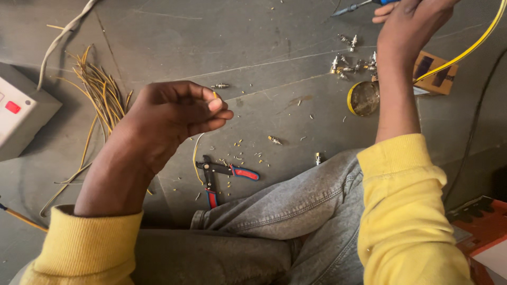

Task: The person sits on the floor and solders small metal connectors onto the ends of yellow wires using a soldering iron and solder wire. They repeatedly pick up wires, apply heat and solder, and place the finished pieces aside.

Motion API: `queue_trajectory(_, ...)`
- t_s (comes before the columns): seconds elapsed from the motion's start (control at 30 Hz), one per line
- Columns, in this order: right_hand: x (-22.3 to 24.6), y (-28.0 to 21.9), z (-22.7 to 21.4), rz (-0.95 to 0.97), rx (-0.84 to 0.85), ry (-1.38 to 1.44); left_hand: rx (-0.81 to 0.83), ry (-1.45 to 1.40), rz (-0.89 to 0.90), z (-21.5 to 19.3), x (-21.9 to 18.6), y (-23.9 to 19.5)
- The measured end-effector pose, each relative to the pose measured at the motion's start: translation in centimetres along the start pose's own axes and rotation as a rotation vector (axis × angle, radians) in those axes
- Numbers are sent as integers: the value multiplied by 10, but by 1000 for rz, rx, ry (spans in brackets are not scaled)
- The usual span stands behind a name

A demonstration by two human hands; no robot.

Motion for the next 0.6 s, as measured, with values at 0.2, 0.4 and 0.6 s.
queue_trajectory(0.2, -3, -2, 2, 8, 38, 56, 13, -1, -15, -2, 5, 4)
queue_trajectory(0.4, -1, -4, 1, -70, 74, 74, -31, 4, -15, -12, 13, 10)
queue_trajectory(0.6, -20, -4, -4, 72, -10, 207, -340, 449, 158, -37, 14, 18)
Point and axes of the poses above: each hand's wrist, its own y-axis towards the middle knuckle, its own z-axis out of the palm, x = y × z, the point moved 5 cm from there along y, towards the middle knuckle, and after that the axes turned 2 degrees about z, right-handed, at the moved point
